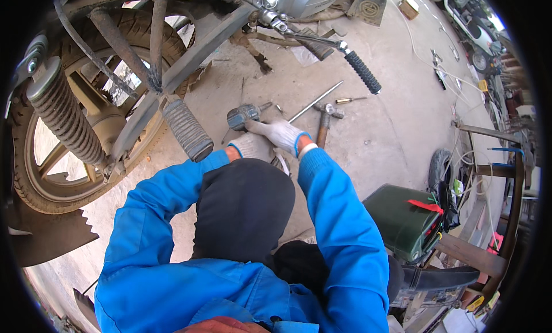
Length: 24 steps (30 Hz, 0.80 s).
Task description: The person is repairing a motorcycle engine. They use various tools to remove and adjust parts of the engine, including the carburetor and spark plug.
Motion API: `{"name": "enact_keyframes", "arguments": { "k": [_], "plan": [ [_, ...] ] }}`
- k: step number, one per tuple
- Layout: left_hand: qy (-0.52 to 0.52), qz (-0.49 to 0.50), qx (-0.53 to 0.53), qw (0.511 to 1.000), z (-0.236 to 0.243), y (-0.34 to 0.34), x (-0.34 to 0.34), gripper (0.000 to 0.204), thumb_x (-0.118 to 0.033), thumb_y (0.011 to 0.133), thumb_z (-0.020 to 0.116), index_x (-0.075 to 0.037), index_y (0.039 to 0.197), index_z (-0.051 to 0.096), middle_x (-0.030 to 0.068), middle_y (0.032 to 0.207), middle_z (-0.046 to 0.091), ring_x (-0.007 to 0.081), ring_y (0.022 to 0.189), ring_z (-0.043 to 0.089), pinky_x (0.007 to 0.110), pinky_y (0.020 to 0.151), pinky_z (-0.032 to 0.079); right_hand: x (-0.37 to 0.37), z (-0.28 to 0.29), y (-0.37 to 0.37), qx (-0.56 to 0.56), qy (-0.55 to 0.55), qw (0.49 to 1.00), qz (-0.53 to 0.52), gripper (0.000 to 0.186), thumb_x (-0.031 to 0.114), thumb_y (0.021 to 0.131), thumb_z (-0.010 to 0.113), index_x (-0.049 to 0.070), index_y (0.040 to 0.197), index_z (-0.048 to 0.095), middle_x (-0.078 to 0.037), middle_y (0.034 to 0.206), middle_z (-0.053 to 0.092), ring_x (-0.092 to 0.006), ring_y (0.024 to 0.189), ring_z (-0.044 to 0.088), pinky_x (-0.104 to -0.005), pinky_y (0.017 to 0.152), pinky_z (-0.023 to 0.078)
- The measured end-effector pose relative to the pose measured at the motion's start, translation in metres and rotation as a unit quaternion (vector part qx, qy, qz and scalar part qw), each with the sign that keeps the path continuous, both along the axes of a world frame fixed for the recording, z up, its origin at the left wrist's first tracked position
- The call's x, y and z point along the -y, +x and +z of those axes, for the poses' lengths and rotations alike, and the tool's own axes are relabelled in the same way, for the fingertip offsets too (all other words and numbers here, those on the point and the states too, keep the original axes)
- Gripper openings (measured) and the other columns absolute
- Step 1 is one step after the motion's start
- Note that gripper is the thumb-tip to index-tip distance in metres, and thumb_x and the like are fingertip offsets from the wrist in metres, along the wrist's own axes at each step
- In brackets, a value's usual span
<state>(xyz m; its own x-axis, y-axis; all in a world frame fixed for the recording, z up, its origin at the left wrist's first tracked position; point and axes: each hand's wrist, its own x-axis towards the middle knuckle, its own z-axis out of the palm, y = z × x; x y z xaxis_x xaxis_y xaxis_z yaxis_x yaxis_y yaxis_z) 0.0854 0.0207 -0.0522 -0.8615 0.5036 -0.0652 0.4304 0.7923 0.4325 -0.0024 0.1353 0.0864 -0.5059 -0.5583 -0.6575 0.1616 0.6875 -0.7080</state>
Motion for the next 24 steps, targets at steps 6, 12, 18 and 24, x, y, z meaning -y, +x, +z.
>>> {"name": "enact_keyframes", "arguments": {
  "k": [6,12,18,24],
  "plan": [
    [-0.08,-0.153,-0.047,0.984,0.054,-0.027,-0.01,0.032,-0.026,0.091,0.063,-0.006,0.107,0.081,0.0166,0.106,0.077,0.0331,0.103,0.075,0.043,0.09,0.058,-0.057,-0.032,0.005,0.186,-0.197,0.942,-0.196,0.049,0.041,0.106,0.07,0.004,0.138,0.073,-0.004,0.119,0.079,-0.0143,0.103,0.072,-0.0322,0.093,0.055],
    [0.078,-0.185,-0.31,0.929,0.118,-0.033,-0.016,0.012,-0.021,0.088,0.067,-0.014,0.096,0.073,0.0032,0.102,0.069,0.0219,0.103,0.071,0.037,0.085,0.057,-0.092,-0.05,-0.004,0.216,-0.268,0.88,-0.327,0.033,0.033,0.105,0.075,0.007,0.126,0.073,-0.003,0.112,0.077,-0.016,0.094,0.074,-0.0325,0.078,0.06],
    [0.175,0.067,-0.244,0.952,0.127,0.012,0.05,0.032,-0.018,0.091,0.073,-0.011,0.122,0.076,0.0086,0.118,0.073,0.0295,0.113,0.069,0.044,0.094,0.057,-0.096,-0.073,0.012,0.016,-0.145,0.844,-0.516,0.022,0.025,0.097,0.083,0.005,0.097,0.073,-0.005,0.073,0.069,-0.017,0.056,0.064,-0.0336,0.055,0.052],
    [0.164,0.271,-0.258,0.913,0.152,0.122,0.11,0.039,0.001,0.083,0.075,-0.007,0.121,0.074,0.0156,0.12,0.072,0.0412,0.114,0.066,0.047,0.102,0.053,-0.147,0.025,-0.035,-0.018,-0.186,0.836,-0.516,0.019,0.021,0.101,0.076,0.004,0.094,0.07,-0.005,0.074,0.067,-0.0164,0.058,0.061,-0.0335,0.054,0.05]
  ]
}}
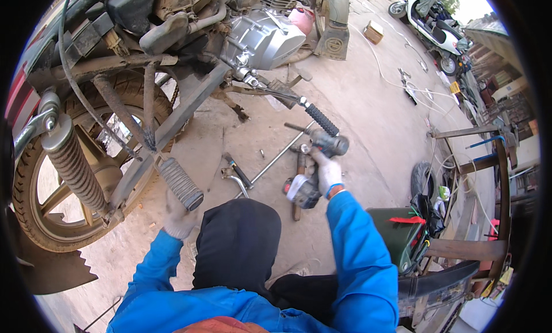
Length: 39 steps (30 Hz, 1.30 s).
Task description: The person is repairing a motorcycle engine. They use various tools to remove and adjust parts of the engine, including the carburetor and spark plug.
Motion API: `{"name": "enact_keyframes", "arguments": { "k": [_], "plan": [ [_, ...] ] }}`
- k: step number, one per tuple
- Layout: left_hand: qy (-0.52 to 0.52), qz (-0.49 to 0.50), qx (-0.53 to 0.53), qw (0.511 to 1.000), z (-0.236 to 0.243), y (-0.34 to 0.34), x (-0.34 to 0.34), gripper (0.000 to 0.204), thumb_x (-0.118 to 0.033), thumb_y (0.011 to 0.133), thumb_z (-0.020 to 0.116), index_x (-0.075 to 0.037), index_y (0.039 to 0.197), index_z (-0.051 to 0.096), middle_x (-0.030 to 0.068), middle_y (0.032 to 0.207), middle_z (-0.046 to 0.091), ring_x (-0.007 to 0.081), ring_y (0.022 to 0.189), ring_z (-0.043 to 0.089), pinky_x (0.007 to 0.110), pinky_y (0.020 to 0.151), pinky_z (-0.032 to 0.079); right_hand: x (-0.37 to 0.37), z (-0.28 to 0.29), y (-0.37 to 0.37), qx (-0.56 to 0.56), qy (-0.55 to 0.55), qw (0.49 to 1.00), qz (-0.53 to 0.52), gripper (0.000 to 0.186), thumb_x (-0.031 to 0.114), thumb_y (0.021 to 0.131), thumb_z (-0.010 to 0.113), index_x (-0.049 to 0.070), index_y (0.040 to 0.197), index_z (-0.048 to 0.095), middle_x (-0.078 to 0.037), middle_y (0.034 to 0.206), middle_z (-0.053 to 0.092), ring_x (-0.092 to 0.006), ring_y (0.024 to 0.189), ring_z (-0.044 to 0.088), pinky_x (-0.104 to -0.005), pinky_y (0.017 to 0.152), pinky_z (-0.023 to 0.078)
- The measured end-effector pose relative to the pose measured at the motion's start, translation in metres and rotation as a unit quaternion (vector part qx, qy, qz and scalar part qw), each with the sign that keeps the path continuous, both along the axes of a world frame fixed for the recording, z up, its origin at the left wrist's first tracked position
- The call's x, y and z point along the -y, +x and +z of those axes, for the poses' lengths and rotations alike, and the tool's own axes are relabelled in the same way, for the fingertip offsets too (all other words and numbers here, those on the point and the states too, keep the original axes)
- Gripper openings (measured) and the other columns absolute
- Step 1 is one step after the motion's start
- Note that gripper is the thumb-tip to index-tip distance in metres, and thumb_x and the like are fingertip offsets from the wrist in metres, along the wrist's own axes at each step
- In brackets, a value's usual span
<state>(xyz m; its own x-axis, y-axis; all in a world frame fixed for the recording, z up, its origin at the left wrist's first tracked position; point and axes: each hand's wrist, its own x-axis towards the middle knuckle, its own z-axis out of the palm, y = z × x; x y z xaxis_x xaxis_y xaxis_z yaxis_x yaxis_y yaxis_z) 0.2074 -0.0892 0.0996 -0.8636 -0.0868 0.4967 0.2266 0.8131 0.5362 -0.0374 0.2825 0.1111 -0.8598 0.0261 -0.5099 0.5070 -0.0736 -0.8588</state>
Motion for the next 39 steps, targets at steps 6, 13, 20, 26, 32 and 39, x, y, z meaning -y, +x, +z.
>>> {"name": "enact_keyframes", "arguments": {
  "k": [6,13,20,26,32,39],
  "plan": [
    [0.017,-0.033,-0.135,0.99,0.078,0.009,0.011,0.037,0.01,0.077,0.069,-0.007,0.109,0.071,0.0121,0.11,0.068,0.0356,0.099,0.067,0.048,0.09,0.056,-0.029,0.15,-0.036,-0.136,0.097,0.985,0.043,0.017,0.017,0.1,0.075,0.002,0.108,0.071,-0.006,0.079,0.069,-0.0153,0.06,0.062,-0.0324,0.057,0.054],
    [-0.021,-0.058,-0.225,0.972,0.166,-0.042,-0.005,0.032,-0.015,0.072,0.083,-0.01,0.103,0.073,0.0072,0.105,0.073,0.0351,0.096,0.071,0.049,0.089,0.056,-0.015,0.271,-0.062,-0.319,0.208,0.915,0.132,0.026,0.009,0.093,0.081,0.001,0.116,0.073,-0.003,0.084,0.07,-0.0132,0.064,0.064,-0.0313,0.058,0.053],
    [-0.018,-0.108,-0.082,0.991,0.173,-0.074,-0.011,0.02,-0.022,0.079,0.085,-0.01,0.088,0.072,0.0073,0.092,0.071,0.0329,0.086,0.068,0.046,0.08,0.051,0.07,0.311,-0.066,-0.291,0.396,0.826,0.277,0.035,0.016,0.085,0.089,0.004,0.115,0.074,-0.001,0.087,0.071,-0.0107,0.068,0.063,-0.0302,0.063,0.054],
    [-0.003,-0.101,-0.095,0.99,0.165,-0.072,-0.01,0.016,-0.016,0.078,0.085,-0.01,0.078,0.07,0.0076,0.08,0.066,0.0317,0.077,0.063,0.047,0.074,0.047,0.102,0.307,-0.064,-0.259,0.433,0.8,0.325,0.042,0.027,0.083,0.087,0.002,0.115,0.077,-0.005,0.086,0.073,-0.0144,0.072,0.065,-0.0332,0.067,0.053],
    [0.004,-0.109,-0.095,0.989,0.161,-0.073,-0.009,0.018,-0.015,0.077,0.085,-0.01,0.079,0.069,0.0073,0.081,0.066,0.0313,0.077,0.062,0.046,0.073,0.046,0.112,0.301,-0.07,-0.258,0.433,0.794,0.338,0.043,0.028,0.082,0.088,-0.001,0.112,0.077,-0.008,0.089,0.076,-0.0167,0.074,0.068,-0.0343,0.068,0.055],
    [-0.012,-0.112,-0.065,0.992,0.163,-0.073,-0.01,0.021,-0.021,0.081,0.085,-0.012,0.081,0.067,0.0064,0.083,0.067,0.0298,0.082,0.066,0.048,0.082,0.047,0.15,0.321,-0.081,-0.364,0.548,0.621,0.426,0.042,0.028,0.079,0.082,-0.007,0.102,0.076,-0.025,0.09,0.077,-0.0319,0.077,0.073,-0.0416,0.076,0.061]
  ]
}}
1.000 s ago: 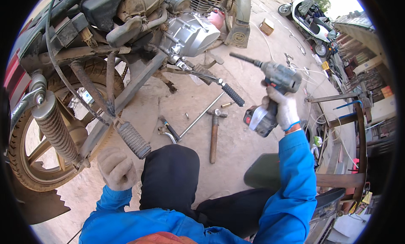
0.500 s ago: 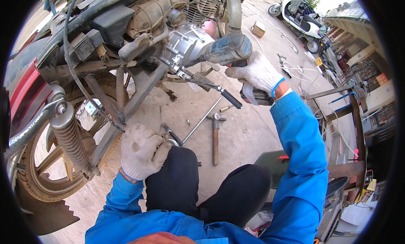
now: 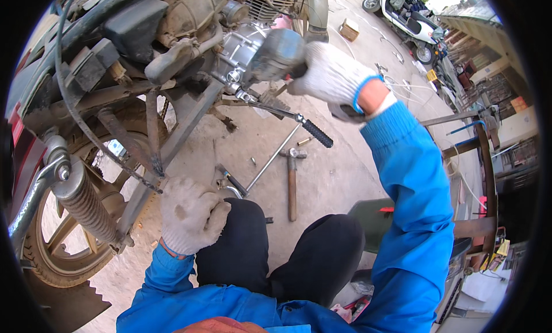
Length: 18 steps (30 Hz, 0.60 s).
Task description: The person is repairing a motorcycle engine. They use various tools to remove and adjust parts of the engine, including the carburetor and spark plug.
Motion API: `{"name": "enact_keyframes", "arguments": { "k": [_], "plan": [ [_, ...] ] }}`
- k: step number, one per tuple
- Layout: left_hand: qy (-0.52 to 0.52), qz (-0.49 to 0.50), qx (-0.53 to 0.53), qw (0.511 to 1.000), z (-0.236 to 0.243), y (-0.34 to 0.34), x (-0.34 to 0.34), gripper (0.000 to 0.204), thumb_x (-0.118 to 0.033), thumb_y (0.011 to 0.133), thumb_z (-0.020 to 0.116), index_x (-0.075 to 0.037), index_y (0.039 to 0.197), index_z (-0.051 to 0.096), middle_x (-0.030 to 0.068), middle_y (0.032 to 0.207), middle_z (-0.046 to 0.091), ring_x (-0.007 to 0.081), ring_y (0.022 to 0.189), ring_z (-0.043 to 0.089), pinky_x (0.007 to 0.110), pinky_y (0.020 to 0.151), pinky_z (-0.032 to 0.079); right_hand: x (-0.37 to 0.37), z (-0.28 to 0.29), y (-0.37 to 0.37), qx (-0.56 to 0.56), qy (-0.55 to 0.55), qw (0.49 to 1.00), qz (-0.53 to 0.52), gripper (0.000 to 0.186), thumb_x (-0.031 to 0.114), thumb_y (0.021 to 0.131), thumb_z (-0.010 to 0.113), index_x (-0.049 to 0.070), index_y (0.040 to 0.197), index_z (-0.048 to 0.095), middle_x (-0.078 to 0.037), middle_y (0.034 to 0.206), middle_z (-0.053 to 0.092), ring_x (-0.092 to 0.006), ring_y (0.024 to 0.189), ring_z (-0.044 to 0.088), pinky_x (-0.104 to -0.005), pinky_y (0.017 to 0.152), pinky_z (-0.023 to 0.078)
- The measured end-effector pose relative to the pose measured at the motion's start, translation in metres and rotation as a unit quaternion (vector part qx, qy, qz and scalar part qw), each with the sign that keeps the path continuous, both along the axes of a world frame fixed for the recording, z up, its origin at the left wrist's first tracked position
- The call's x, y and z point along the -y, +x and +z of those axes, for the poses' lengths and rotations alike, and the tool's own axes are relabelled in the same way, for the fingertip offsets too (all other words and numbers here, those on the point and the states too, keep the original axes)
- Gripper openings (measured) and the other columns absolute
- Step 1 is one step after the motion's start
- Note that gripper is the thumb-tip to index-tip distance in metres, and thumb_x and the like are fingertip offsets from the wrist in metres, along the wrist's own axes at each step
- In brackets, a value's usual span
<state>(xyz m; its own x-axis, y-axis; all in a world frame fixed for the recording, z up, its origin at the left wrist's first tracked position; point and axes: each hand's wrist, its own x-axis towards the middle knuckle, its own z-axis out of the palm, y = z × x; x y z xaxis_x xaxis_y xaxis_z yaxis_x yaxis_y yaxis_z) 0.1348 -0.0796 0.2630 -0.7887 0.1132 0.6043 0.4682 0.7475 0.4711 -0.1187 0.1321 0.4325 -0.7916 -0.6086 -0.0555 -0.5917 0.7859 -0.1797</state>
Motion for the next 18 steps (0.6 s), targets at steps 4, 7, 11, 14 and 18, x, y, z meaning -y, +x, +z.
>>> {"name": "enact_keyframes", "arguments": {
  "k": [4,7,11,14,18],
  "plan": [
    [-0.001,-0.003,0.017,1.0,0.002,0.001,-0.001,0.02,-0.021,0.082,0.085,-0.012,0.081,0.067,0.0049,0.086,0.069,0.0292,0.084,0.066,0.049,0.084,0.047,0.05,0.013,-0.009,-0.079,0.192,0.977,0.042,0.037,0.022,0.077,0.085,-0.002,0.105,0.08,-0.021,0.084,0.076,-0.0341,0.077,0.076,-0.0431,0.077,0.064],
    [0.002,-0.01,0.021,1.0,0.002,0.001,0.001,0.02,-0.022,0.083,0.085,-0.012,0.084,0.067,0.0039,0.089,0.07,0.0289,0.085,0.066,0.049,0.085,0.046,0.077,0.021,-0.001,-0.129,0.253,0.954,0.1,0.036,0.024,0.085,0.083,-0.002,0.11,0.081,-0.019,0.09,0.08,-0.028,0.079,0.079,-0.0406,0.074,0.065],
    [-0.003,-0.027,0.035,0.999,0.001,0.001,0.003,0.02,-0.023,0.084,0.085,-0.013,0.087,0.067,0.0032,0.094,0.071,0.0285,0.087,0.065,0.05,0.086,0.045,0.092,0.034,0.004,-0.116,0.3,0.942,0.09,0.036,0.023,0.084,0.083,-0.001,0.11,0.081,-0.019,0.09,0.08,-0.0279,0.079,0.079,-0.0406,0.074,0.064],
    [0.002,-0.026,0.022,0.999,0.002,0.0,0.003,0.018,-0.016,0.078,0.085,-0.012,0.083,0.069,0.004,0.089,0.068,0.029,0.084,0.064,0.048,0.08,0.046,0.087,0.036,0.003,-0.103,0.282,0.949,0.092,0.036,0.023,0.084,0.083,-0.001,0.11,0.081,-0.019,0.09,0.08,-0.0279,0.079,0.079,-0.0406,0.074,0.064],
    [-0.009,-0.027,0.028,0.999,0.003,0.0,0.003,0.017,-0.013,0.076,0.085,-0.011,0.081,0.069,0.004,0.085,0.065,0.0291,0.082,0.064,0.047,0.077,0.046,0.081,0.035,-0.001,-0.095,0.274,0.953,0.09,0.036,0.023,0.084,0.083,-0.001,0.11,0.081,-0.019,0.09,0.08,-0.0278,0.079,0.079,-0.0406,0.074,0.064]
  ]
}}
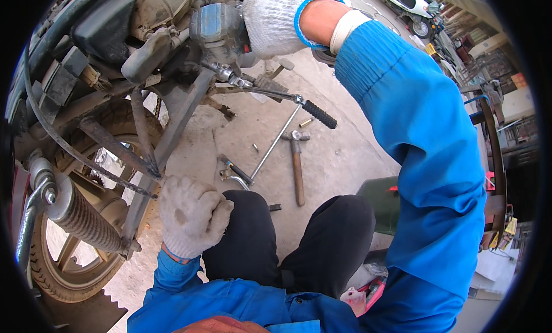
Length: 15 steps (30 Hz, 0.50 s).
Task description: The person is repairing a motorcycle engine. They use various tools to remove and adjust parts of the engine, including the carburetor and spark plug.
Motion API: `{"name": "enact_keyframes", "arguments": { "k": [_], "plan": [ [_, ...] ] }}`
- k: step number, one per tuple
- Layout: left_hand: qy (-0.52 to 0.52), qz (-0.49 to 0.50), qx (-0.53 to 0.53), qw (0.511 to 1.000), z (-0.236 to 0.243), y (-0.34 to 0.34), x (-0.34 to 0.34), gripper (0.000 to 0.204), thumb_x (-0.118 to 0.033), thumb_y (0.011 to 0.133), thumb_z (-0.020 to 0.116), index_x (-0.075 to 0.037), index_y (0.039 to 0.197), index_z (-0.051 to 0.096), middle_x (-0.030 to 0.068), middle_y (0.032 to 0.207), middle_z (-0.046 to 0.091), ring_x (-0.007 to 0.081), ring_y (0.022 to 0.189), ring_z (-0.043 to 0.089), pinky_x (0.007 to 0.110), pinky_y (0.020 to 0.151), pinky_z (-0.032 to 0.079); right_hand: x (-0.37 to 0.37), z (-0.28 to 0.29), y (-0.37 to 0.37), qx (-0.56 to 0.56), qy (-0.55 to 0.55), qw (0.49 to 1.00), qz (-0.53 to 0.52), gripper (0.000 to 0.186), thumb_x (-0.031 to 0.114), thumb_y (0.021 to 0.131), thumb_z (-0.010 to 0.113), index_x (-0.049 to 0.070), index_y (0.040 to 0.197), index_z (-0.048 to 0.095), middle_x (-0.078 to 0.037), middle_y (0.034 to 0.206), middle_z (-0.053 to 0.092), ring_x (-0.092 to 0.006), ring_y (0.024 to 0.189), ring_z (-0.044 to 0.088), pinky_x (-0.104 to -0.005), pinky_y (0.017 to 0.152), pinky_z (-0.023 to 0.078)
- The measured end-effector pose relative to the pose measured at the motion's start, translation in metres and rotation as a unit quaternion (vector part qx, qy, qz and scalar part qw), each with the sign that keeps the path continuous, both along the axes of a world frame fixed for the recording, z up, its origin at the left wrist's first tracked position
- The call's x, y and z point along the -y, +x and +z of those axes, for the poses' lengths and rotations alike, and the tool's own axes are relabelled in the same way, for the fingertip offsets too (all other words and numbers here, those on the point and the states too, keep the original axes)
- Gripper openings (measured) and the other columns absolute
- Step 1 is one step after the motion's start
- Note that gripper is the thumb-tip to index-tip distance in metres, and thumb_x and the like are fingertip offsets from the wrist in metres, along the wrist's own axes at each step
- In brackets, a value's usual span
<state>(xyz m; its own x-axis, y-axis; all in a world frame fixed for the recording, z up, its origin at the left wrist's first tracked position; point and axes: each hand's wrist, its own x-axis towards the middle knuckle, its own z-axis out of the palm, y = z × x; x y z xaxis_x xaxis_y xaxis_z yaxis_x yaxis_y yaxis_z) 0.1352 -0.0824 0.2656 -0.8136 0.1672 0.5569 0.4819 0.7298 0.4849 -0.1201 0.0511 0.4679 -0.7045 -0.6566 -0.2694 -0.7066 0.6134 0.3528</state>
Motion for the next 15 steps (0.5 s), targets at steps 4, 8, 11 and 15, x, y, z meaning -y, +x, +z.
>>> {"name": "enact_keyframes", "arguments": {
  "k": [4,8,11,15],
  "plan": [
    [-0.007,-0.007,0.021,1.0,0.0,0.0024,0.001,0.021,-0.024,0.086,0.085,-0.014,0.086,0.067,0.0032,0.094,0.069,0.0281,0.089,0.064,0.05,0.086,0.044,-0.0011,0.0011,-0.0015,0.009,-0.004,1.0,-0.002,0.036,0.023,0.084,0.083,-0.001,0.11,0.081,-0.018,0.09,0.08,-0.0277,0.078,0.079,-0.0406,0.074,0.064],
    [-0.009,0.003,0.012,1.0,-0.0001,0.0038,0.0003,0.02,-0.023,0.086,0.084,-0.013,0.085,0.067,0.0035,0.092,0.07,0.0282,0.09,0.065,0.05,0.086,0.045,-0.0018,0.0027,-0.0002,0.019,-0.012,1.0,0.001,0.036,0.023,0.084,0.084,-0.001,0.11,0.081,-0.018,0.09,0.08,-0.0276,0.078,0.079,-0.0406,0.074,0.064],
    [-0.014,0.005,0.011,1.0,0.0007,0.0035,-0.0003,0.019,-0.023,0.086,0.084,-0.013,0.084,0.068,0.0035,0.092,0.07,0.0284,0.091,0.065,0.05,0.086,0.046,-0.0015,0.0034,0.0004,0.026,-0.016,1.0,0.003,0.036,0.023,0.083,0.084,-0.001,0.11,0.081,-0.018,0.09,0.08,-0.0276,0.078,0.078,-0.0406,0.074,0.064],
    [-0.023,0.007,0.019,1.0,0.0022,0.0033,-0.0008,0.018,-0.023,0.086,0.084,-0.013,0.084,0.069,0.0034,0.093,0.071,0.0287,0.091,0.065,0.05,0.086,0.046,0.0054,0.0027,0.0018,0.046,-0.023,0.999,0.017,0.036,0.023,0.083,0.084,-0.001,0.11,0.081,-0.018,0.09,0.08,-0.0275,0.078,0.078,-0.0406,0.073,0.064]
  ]
}}
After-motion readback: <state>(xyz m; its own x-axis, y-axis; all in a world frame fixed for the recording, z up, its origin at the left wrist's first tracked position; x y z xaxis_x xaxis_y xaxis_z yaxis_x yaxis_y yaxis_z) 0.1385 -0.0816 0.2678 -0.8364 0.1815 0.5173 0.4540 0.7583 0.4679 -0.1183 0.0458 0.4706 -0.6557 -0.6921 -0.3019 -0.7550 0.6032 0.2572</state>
